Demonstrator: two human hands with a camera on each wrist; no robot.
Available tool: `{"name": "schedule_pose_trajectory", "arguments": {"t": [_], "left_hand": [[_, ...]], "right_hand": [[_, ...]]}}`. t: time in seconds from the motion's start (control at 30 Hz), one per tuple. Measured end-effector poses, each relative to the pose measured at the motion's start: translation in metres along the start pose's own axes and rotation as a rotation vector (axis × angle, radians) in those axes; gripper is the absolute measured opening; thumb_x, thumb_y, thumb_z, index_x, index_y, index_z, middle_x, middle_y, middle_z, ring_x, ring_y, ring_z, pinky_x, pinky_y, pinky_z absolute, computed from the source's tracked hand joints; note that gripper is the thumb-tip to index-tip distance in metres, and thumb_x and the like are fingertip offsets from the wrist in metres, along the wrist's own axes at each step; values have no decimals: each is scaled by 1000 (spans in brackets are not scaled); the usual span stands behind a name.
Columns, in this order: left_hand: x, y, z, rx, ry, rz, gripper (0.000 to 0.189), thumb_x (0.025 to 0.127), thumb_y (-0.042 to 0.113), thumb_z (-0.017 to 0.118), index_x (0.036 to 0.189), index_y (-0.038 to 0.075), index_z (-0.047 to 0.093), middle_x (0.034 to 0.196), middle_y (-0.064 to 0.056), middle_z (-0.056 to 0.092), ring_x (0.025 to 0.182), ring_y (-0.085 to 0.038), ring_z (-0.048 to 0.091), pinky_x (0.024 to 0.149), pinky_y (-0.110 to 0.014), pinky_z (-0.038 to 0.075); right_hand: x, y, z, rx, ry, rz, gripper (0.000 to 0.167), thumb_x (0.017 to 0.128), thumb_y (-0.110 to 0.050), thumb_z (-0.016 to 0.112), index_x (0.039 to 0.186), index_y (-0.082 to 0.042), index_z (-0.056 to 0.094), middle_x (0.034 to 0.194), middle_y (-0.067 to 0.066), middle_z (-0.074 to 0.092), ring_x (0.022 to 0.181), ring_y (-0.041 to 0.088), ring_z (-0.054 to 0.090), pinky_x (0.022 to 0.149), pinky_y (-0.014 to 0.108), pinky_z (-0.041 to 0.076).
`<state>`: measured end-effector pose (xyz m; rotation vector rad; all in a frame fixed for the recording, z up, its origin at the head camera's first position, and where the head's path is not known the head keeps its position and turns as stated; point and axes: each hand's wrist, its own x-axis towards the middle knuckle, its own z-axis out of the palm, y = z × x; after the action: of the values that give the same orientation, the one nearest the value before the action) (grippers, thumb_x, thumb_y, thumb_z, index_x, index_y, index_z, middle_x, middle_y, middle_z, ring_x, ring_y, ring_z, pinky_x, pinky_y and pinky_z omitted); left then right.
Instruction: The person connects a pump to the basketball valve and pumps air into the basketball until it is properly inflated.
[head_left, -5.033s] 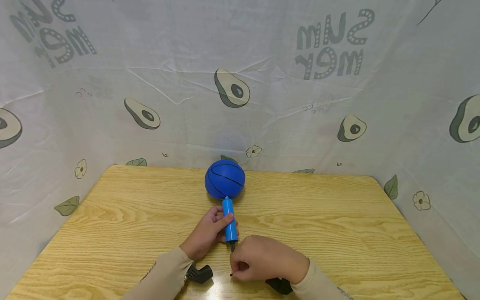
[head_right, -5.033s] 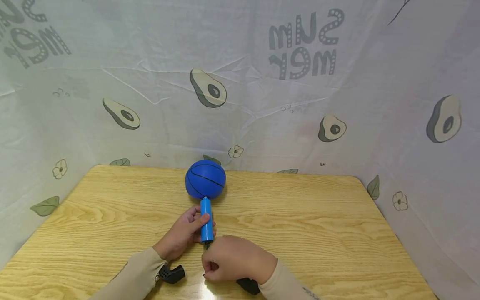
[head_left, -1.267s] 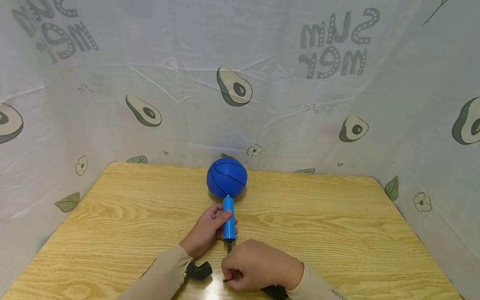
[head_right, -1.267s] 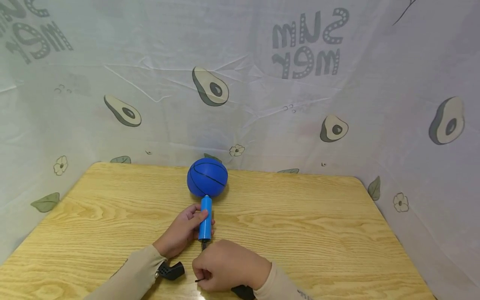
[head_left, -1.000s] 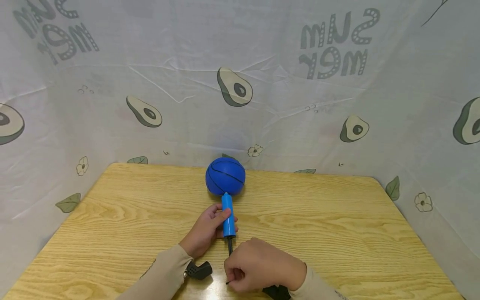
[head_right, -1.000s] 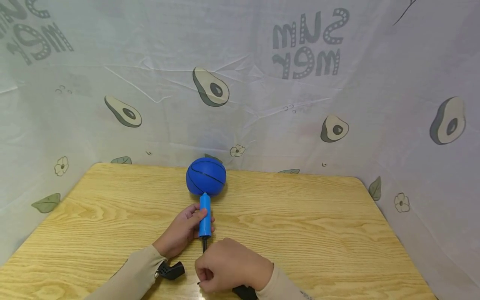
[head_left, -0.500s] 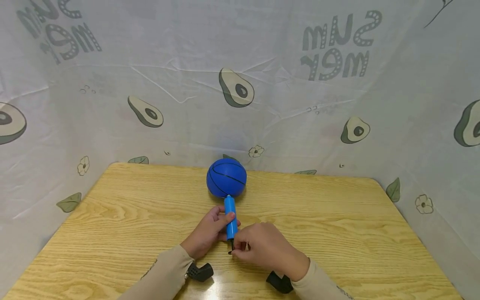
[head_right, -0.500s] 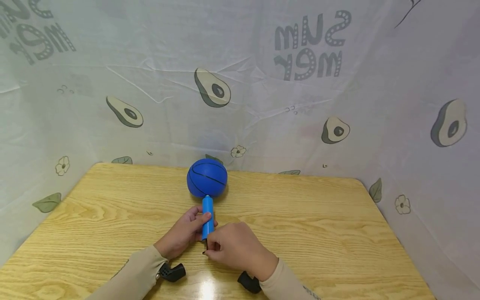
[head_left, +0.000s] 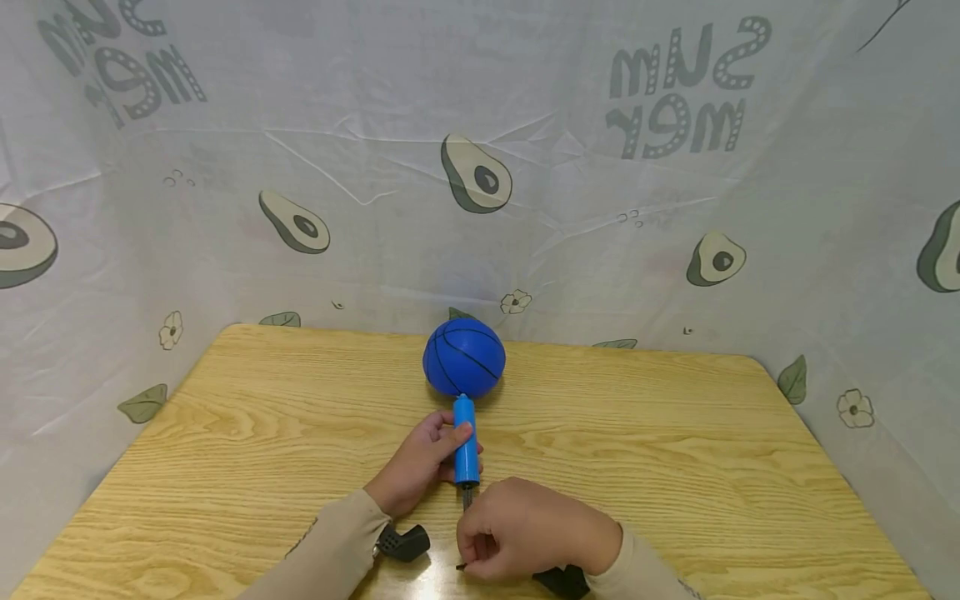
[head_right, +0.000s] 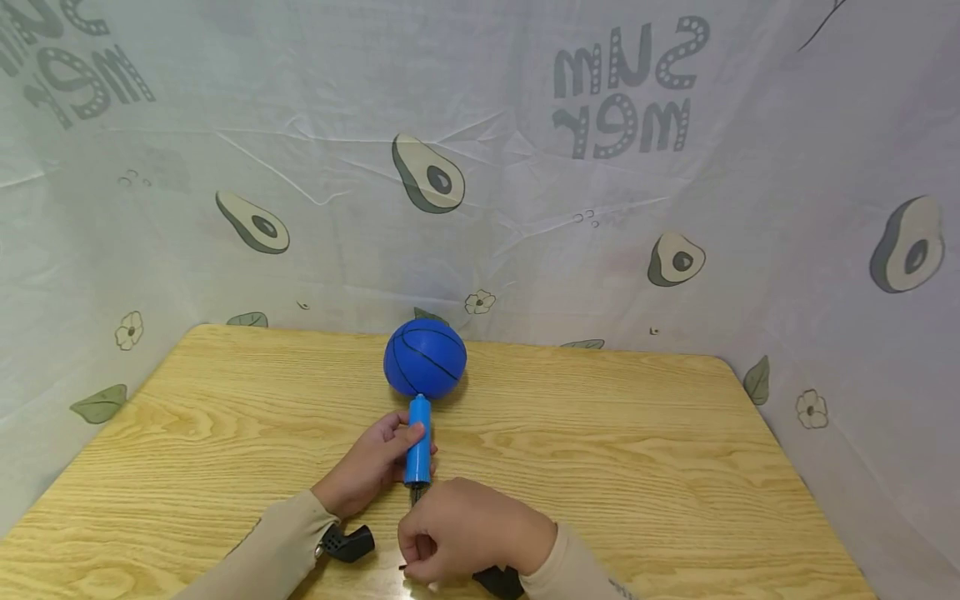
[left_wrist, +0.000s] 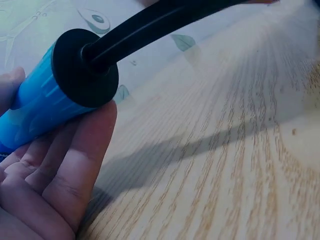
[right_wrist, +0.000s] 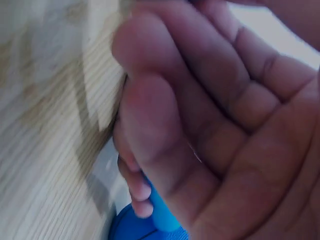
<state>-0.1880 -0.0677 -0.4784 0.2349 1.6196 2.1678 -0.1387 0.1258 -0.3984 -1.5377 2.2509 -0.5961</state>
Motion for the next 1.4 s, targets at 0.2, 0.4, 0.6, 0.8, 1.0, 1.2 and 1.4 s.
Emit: {"name": "schedule_pose_trajectory", "arguments": {"t": [0.2, 0.4, 0.6, 0.8, 1.0, 1.2, 1.4], "left_hand": [[0, 2, 1, -42, 40, -11, 49, 108, 29, 59, 138, -3, 37, 114, -20, 66, 91, -25, 74, 85, -39, 62], [-2, 4, 3, -28, 49, -10, 48, 107, 27, 61, 137, -3, 38, 111, -17, 67, 90, -23, 74, 86, -38, 62], [-3, 5, 5, -5, 39, -9, 47, 107, 25, 61, 135, -4, 37, 106, -12, 68, 88, -18, 73, 83, -33, 62], [-3, 5, 6, 36, 58, -9, 45, 106, 26, 62, 133, -3, 40, 102, -5, 71, 91, -13, 70, 76, -24, 59], [-3, 2, 3, 32, 13, 1, 46, 108, 28, 58, 135, -4, 39, 105, -7, 72, 90, -14, 72, 75, -26, 60], [-2, 1, 3, 8, -15, 11, 49, 109, 29, 58, 137, -5, 36, 111, -14, 69, 90, -20, 74, 78, -32, 62], [-1, 1, 0, -32, 20, -1, 51, 108, 29, 58, 140, -4, 35, 118, -22, 65, 94, -26, 74, 86, -40, 62]], "right_hand": [[1, -6, 3, -37, -37, -44, 16, 95, -20, 76, 80, -23, 72, 70, -24, 55, 64, -24, 39, 60, 1, 41], [-2, -2, -2, -146, 73, 37, 17, 91, -21, 79, 76, -24, 73, 65, -24, 54, 59, -20, 37, 56, 2, 36], [-1, 6, -6, -176, 224, 120, 19, 89, -18, 80, 73, -23, 71, 65, -21, 54, 60, -15, 41, 56, 4, 35], [-3, 13, -7, -145, 313, 191, 18, 92, -20, 80, 75, -21, 73, 69, -19, 60, 62, -12, 47, 56, 7, 40], [-1, 13, -2, -188, 302, 116, 17, 90, -13, 79, 77, -21, 71, 71, -19, 56, 64, -10, 43, 59, 6, 36], [-1, 9, 1, -115, 127, 47, 19, 89, -13, 80, 77, -21, 67, 69, -20, 51, 64, -12, 41, 60, 3, 37], [-1, 1, 4, -11, -107, 7, 16, 89, -13, 80, 85, -19, 66, 75, -20, 54, 66, -15, 45, 62, 3, 41]]}}
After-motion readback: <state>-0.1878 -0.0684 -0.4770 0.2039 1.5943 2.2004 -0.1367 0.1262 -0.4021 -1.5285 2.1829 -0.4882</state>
